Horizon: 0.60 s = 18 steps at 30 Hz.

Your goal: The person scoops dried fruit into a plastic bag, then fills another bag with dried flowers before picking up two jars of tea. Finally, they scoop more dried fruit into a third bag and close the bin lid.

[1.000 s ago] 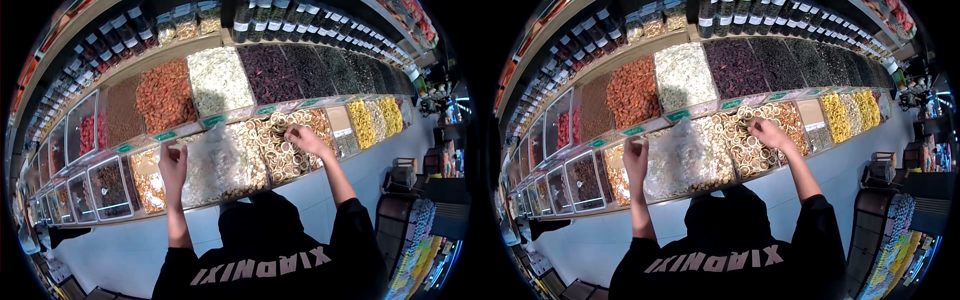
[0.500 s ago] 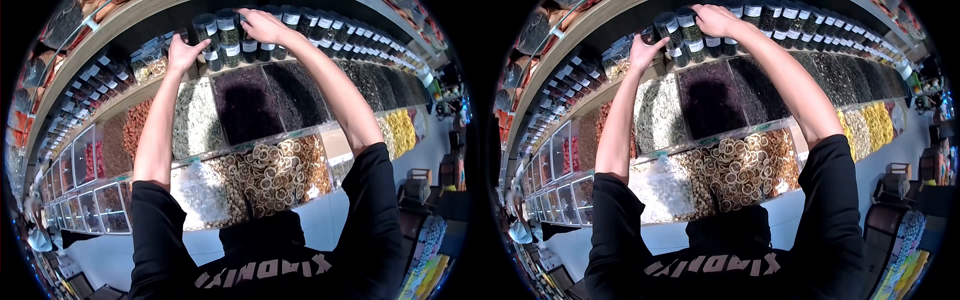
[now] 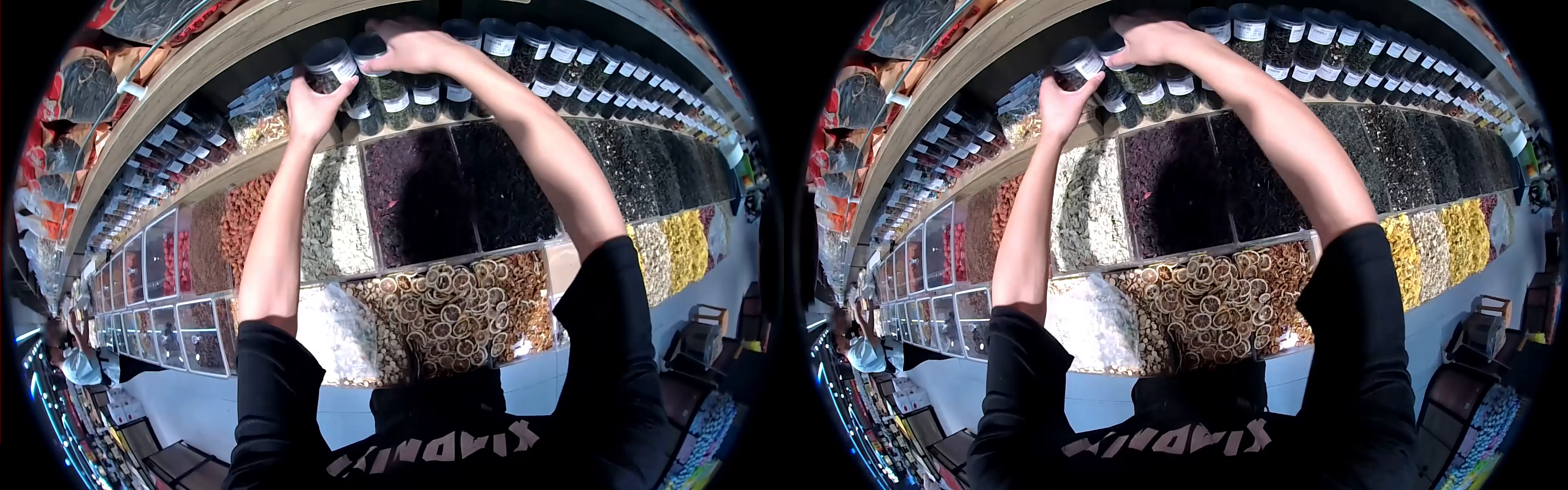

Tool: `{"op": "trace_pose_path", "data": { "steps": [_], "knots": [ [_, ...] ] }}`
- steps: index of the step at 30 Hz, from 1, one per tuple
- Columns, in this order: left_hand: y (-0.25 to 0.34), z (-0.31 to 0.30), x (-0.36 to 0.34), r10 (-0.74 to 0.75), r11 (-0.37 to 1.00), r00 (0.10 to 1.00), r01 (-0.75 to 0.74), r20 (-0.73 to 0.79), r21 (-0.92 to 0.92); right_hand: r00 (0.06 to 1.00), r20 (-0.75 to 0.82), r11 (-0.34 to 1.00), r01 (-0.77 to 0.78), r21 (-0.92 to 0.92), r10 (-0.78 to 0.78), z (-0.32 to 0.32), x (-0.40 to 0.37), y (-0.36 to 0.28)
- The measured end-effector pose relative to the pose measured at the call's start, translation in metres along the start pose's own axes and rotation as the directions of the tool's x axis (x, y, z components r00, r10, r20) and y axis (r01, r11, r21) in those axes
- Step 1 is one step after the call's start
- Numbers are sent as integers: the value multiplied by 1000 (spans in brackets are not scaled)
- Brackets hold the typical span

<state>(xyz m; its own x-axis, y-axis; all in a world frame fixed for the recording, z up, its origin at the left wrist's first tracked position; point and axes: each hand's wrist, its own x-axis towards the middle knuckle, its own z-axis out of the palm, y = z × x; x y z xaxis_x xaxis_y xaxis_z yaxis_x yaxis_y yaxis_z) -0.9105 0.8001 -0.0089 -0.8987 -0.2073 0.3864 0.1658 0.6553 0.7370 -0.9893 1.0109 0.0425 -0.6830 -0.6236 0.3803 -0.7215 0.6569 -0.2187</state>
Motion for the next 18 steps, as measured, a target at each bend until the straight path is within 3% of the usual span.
{"op": "trace_pose_path", "data": {
  "steps": [1, 2, 3, 4, 5, 6, 8, 9, 10, 11, 12, 13, 14, 16, 18],
  "knots": [
    [12, -15, -18, 64, 993, 997, -60, 35, -103, 965, 244, 995, -102, 9, 97, -40, -23, -28],
    [24, -32, -42, 130, 972, 990, -114, 62, -204, 996, -29, 993, 88, 80, -86, -36, -47, -24],
    [37, -49, -74, 132, 957, 984, -96, 117, -274, 972, -189, 959, 182, 218, -141, -44, -82, -33],
    [49, -66, -112, 140, 936, 975, -75, 171, -343, 968, -193, 927, 212, 310, -157, -50, -120, -42],
    [50, -82, -154, 81, 941, 972, -1, 223, -338, 985, -163, 837, 136, 529, -57, -46, -163, -47],
    [45, -95, -197, 30, 941, 962, 65, 271, -333, 991, -38, 587, -44, 808, 126, -43, -206, -59],
    [4, -106, -311, -191, 740, 924, 357, 330, -571, 979, 114, 196, -146, 970, 167, -27, -289, -65],
    [-23, -110, -373, -326, 598, 881, 474, 344, -646, 972, 144, 19, -150, 988, 188, -9, -332, -76],
    [-12, -110, -419, -459, 392, 796, 580, 394, -714, 937, 217, -222, -158, 962, 275, 13, -371, -97],
    [-18, -110, -455, -271, 123, 738, 663, 618, -738, 899, 344, -484, -182, 856, 270, 26, -407, -118],
    [0, -109, -484, -364, -27, 673, 683, 644, -730, 837, 448, -697, -118, 707, 313, 38, -435, -154],
    [8, -106, -508, -368, -165, 685, 618, 629, -769, 828, 493, -757, -135, 639, 267, 45, -455, -173],
    [5, -106, -528, -340, -37, 692, 667, 637, -744, 816, 548, -832, -168, 529, 183, 60, -477, -187],
    [11, -110, -555, -367, -65, 642, 704, 673, -707, 854, 520, -909, -192, 370, 31, 73, -503, -235],
    [19, -109, -561, -359, -126, 673, 651, 647, -748, 796, 606, -839, -316, 443, 20, 71, -509, -273]
  ]
}}
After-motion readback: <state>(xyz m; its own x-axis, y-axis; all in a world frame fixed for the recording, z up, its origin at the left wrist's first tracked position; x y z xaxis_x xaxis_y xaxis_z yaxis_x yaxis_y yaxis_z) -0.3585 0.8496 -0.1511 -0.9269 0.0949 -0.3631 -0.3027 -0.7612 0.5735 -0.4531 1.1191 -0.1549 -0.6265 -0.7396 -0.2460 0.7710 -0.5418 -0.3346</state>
